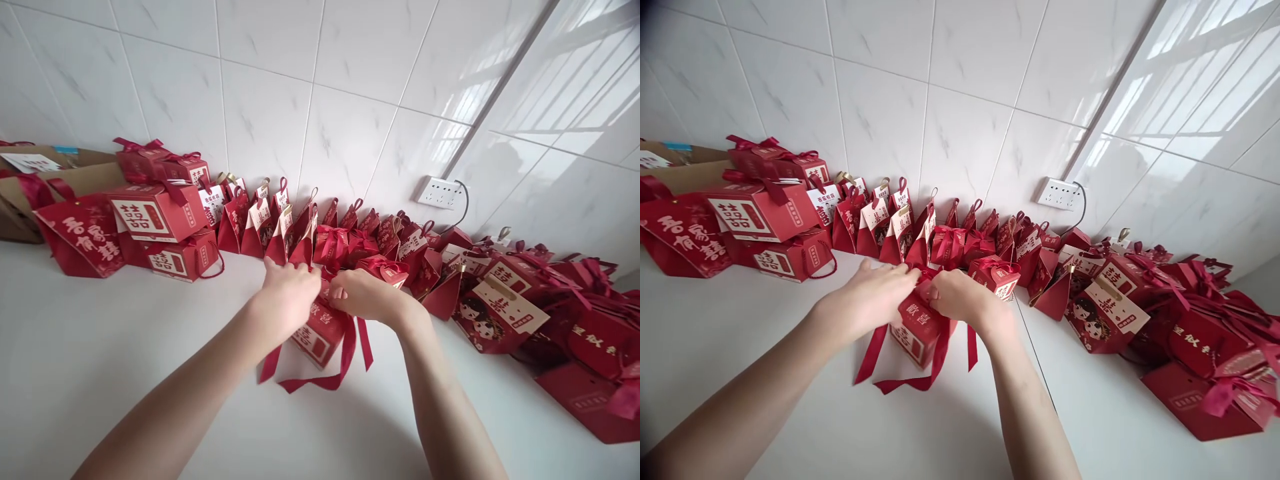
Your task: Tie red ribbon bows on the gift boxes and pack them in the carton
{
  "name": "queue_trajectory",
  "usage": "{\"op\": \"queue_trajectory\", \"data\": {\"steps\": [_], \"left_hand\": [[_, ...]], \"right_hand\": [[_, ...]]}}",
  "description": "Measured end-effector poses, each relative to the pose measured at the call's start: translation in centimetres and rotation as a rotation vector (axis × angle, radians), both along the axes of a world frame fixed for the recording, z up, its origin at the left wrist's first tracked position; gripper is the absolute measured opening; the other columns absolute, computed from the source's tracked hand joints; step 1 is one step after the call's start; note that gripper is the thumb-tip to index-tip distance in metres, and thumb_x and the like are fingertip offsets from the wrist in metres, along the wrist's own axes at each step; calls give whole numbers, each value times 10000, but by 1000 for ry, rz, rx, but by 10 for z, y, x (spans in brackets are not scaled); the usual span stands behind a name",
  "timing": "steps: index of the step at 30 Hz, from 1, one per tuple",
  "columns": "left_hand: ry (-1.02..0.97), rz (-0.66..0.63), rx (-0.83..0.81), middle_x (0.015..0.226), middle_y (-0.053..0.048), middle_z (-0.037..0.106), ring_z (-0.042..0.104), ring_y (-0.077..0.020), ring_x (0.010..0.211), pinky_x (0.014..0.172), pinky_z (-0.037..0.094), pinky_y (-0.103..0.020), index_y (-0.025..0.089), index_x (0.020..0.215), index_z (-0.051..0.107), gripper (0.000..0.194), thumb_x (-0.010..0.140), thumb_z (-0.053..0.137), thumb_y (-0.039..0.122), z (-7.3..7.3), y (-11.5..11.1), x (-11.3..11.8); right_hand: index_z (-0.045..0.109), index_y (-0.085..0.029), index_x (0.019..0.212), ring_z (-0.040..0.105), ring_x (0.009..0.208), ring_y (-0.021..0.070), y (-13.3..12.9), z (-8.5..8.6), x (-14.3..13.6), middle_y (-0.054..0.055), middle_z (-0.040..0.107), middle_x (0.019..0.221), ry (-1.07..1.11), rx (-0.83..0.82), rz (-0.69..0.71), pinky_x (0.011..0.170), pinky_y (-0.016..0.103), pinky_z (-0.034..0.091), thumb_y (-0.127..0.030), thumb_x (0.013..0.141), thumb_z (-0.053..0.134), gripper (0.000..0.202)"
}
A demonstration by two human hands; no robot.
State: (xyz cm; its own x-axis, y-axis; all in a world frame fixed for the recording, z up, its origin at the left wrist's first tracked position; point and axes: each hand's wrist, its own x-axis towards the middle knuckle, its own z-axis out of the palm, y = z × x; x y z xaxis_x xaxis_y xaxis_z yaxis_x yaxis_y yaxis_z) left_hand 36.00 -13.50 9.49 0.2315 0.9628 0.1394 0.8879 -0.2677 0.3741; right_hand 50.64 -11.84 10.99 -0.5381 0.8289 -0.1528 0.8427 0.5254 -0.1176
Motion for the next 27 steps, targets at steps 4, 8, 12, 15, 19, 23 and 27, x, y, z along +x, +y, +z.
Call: {"op": "queue_trajectory", "data": {"steps": [4,8,12,15,19,23,27], "left_hand": [[-56,59,111,667,-75,577,593,-349,869,956,252,-581,170,552,462,216,601,602,14,15,-1,-8],[62,-135,-18,476,-9,433,543,-195,539,648,412,-321,187,450,335,316,654,548,74,25,-12,-1],[-26,-247,-97,345,51,295,266,-83,319,442,289,-252,195,377,284,396,586,610,110,16,-17,8],[0,-201,-110,315,54,263,235,-77,311,441,262,-262,193,348,254,430,564,602,62,12,-16,10],[103,-177,-173,332,42,286,277,-86,325,457,251,-277,187,349,250,415,566,539,-16,15,-16,11],[23,-212,-76,359,44,246,331,-101,345,471,264,-283,188,377,228,403,574,489,-48,15,-14,11],[-28,-263,58,428,37,289,436,-130,418,497,305,-278,189,432,269,354,590,486,-40,12,-8,12]], "right_hand": [[509,-170,543,354,458,83,-4,2,3,-12,472,516,38,-101,-1,434,248,220,-115,755,470,222],[573,-175,644,432,534,92,-8,4,8,2,549,614,103,-60,-9,471,226,273,-92,739,479,157],[384,-183,521,315,471,78,-7,1,6,-37,408,520,56,-91,28,416,238,199,-89,681,496,217],[312,-187,526,299,475,75,-4,-4,1,-47,363,517,58,-98,68,424,243,184,-99,680,482,246],[277,-184,503,270,478,78,-2,-7,-3,-55,321,485,52,-115,121,439,247,183,-127,665,506,286],[245,-188,510,218,486,81,-4,-1,-1,-57,287,484,72,-27,79,443,255,167,-87,625,487,286],[241,-193,509,178,491,82,-5,5,5,-61,232,496,121,-4,-22,434,248,161,-106,620,500,295]]}}
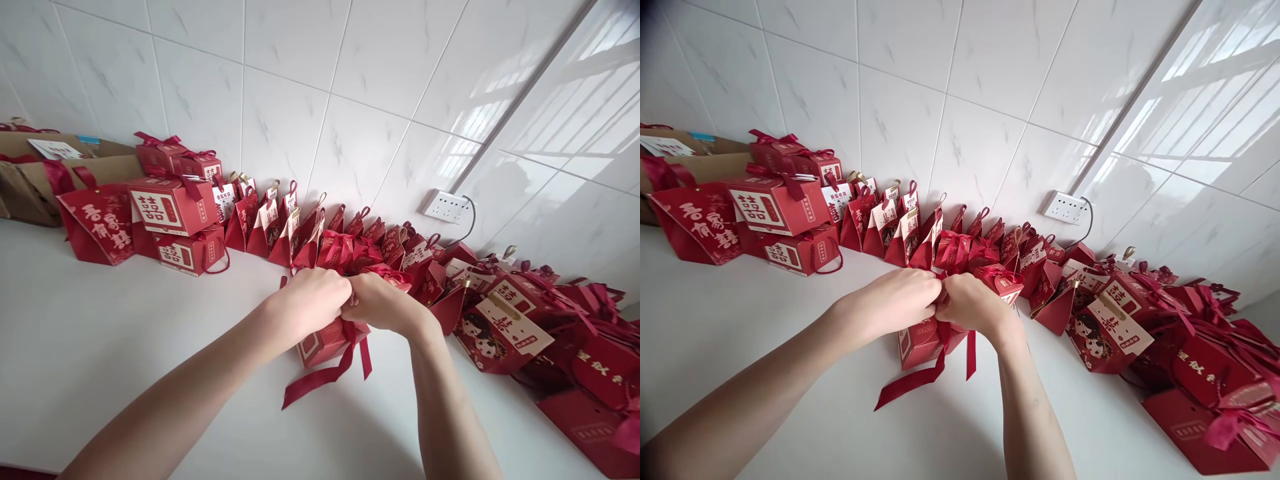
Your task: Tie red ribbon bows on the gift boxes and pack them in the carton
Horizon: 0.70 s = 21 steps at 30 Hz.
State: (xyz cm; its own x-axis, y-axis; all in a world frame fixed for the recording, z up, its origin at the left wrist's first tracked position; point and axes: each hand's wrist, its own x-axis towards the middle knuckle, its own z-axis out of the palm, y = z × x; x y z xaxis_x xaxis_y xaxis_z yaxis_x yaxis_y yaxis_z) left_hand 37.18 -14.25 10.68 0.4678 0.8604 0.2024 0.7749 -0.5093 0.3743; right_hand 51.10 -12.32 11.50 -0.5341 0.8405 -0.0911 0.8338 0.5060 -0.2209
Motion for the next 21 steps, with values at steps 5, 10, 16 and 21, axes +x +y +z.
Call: {"op": "queue_trajectory", "data": {"steps": [5,10,16,21], "left_hand": [[8,-23,-30,415,28,298,519,-185,486,582,351,-308,195,435,244,377,623,484,-26,-9,8,3],[42,-52,-64,411,32,272,537,-214,513,595,339,-326,202,437,249,371,629,449,-45,-19,12,3],[-41,-56,-106,384,41,218,567,-255,556,610,349,-342,205,415,198,438,570,518,-51,-18,15,4],[48,-77,-138,389,34,244,531,-203,526,540,318,-302,206,428,233,390,575,525,-6,-11,17,2]], "right_hand": [[221,-200,506,174,510,94,2,-4,1,-56,203,520,-5,-5,-53,434,261,148,-99,606,498,311],[256,-199,536,201,497,94,3,-9,-1,-46,309,508,-73,-5,-23,419,251,171,-62,667,458,277],[324,-193,573,336,523,93,7,-9,5,-22,437,571,-57,-4,41,465,233,241,-100,763,435,239],[336,-191,545,364,509,88,9,-9,2,-32,438,530,-57,-48,20,461,232,241,-65,660,474,219]]}}
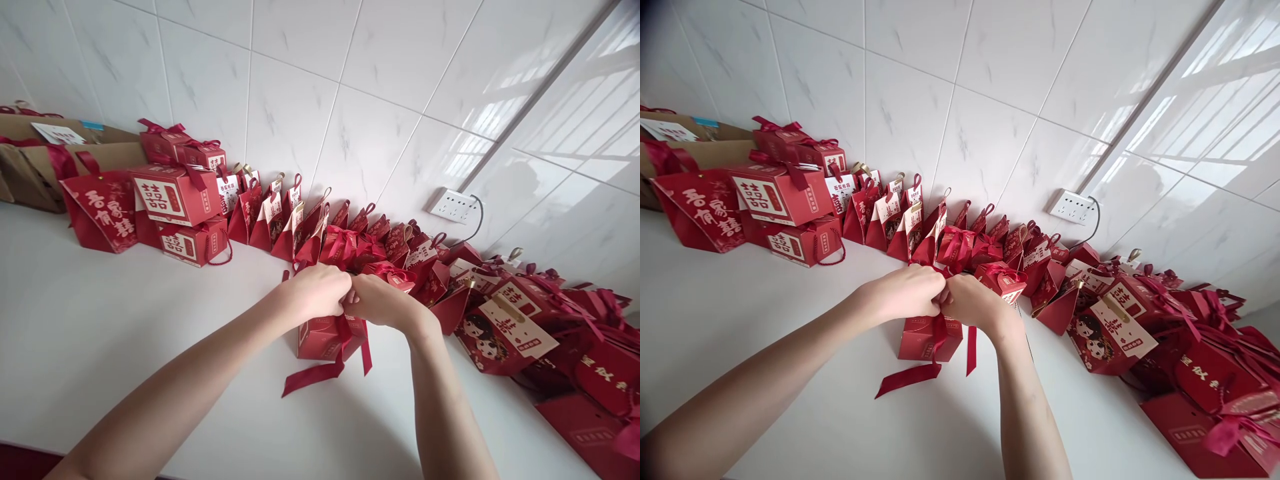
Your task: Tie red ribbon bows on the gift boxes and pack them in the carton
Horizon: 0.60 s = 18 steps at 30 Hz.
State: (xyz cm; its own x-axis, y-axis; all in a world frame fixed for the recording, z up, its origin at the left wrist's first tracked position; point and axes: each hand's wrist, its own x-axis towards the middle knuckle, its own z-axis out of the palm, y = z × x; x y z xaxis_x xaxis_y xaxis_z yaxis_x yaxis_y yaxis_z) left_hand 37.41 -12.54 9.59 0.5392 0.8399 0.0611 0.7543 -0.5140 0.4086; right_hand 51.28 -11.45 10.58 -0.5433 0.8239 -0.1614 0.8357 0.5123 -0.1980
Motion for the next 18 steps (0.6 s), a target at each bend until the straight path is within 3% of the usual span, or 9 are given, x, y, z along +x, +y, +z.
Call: {"op": "queue_trajectory", "data": {"steps": [5,10,15,18], "left_hand": [[175,-25,-57,480,5,393,528,-191,561,482,292,-278,207,496,368,217,602,485,58,8,1,-5],[194,-15,-43,567,-18,490,543,-183,581,452,275,-262,195,581,464,122,618,481,80,9,2,-6],[189,21,-29,567,-26,500,549,-181,562,438,277,-263,192,590,470,124,617,451,72,9,2,-4],[202,18,-54,518,-8,451,519,-171,497,423,279,-264,197,575,437,108,605,465,97,11,2,-5]], "right_hand": [[332,-197,533,338,498,94,1,-2,-4,-41,414,509,-17,13,2,450,241,229,-100,635,490,211],[322,-198,530,341,499,99,2,-3,-3,-41,390,500,-46,23,19,456,254,218,-111,644,478,212],[313,-198,524,329,487,99,2,-1,-2,-41,392,488,-58,57,-3,459,262,208,-96,632,464,211],[393,-194,553,419,527,106,1,1,-2,-23,487,546,-42,28,14,487,255,245,-94,651,472,160]]}}
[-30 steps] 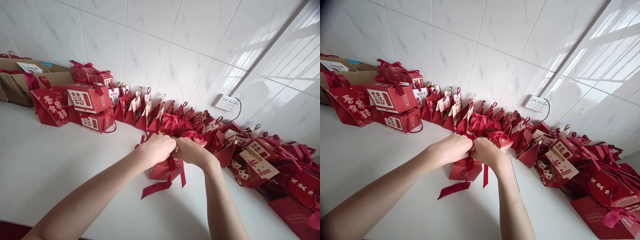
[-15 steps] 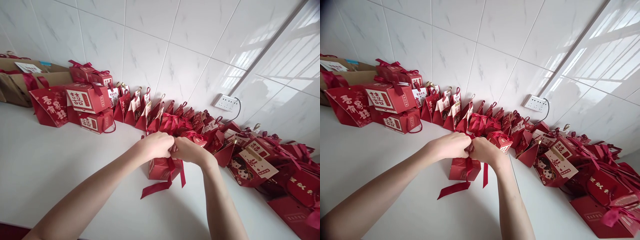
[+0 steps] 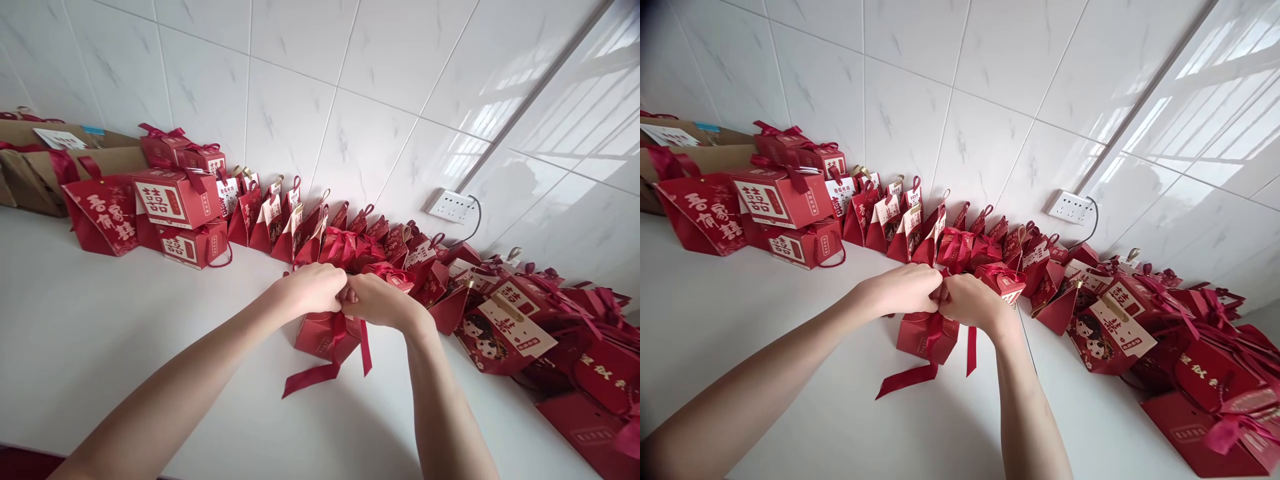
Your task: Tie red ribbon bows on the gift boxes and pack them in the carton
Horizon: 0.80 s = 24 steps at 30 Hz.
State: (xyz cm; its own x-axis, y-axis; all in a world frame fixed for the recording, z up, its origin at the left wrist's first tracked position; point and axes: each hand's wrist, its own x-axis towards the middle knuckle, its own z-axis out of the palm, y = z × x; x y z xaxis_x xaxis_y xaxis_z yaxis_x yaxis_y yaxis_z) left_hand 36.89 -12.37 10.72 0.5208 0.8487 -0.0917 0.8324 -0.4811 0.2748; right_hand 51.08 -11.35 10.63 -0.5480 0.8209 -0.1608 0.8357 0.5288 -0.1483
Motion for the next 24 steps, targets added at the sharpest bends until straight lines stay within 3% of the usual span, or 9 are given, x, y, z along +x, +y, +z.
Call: {"op": "queue_trajectory", "data": {"steps": [4,14,19,24], "left_hand": [[23,33,-44,496,-6,444,495,-168,441,406,280,-273,200,583,442,77,623,461,137,3,-1,-3],[77,18,9,637,-72,598,588,-216,567,414,285,-274,183,692,557,124,655,446,143,3,-2,-5],[98,-25,19,599,-56,576,581,-210,561,410,269,-273,184,682,557,140,642,443,113,-2,0,-3],[133,-74,71,603,-63,573,575,-219,555,415,256,-284,179,684,549,158,681,412,100,-3,0,-1]], "right_hand": [[513,-191,698,532,644,138,-2,1,0,13,600,707,34,-12,-14,540,245,296,-95,682,472,106],[547,-193,808,574,726,157,-7,6,3,33,635,810,34,-62,-63,563,233,333,-100,751,474,132],[537,-187,752,548,669,138,-8,4,-1,27,613,734,30,-52,-24,533,231,306,-73,743,472,131],[457,-193,651,421,533,106,-5,0,-2,-11,519,599,-3,-18,-57,459,246,231,-70,693,463,130]]}}
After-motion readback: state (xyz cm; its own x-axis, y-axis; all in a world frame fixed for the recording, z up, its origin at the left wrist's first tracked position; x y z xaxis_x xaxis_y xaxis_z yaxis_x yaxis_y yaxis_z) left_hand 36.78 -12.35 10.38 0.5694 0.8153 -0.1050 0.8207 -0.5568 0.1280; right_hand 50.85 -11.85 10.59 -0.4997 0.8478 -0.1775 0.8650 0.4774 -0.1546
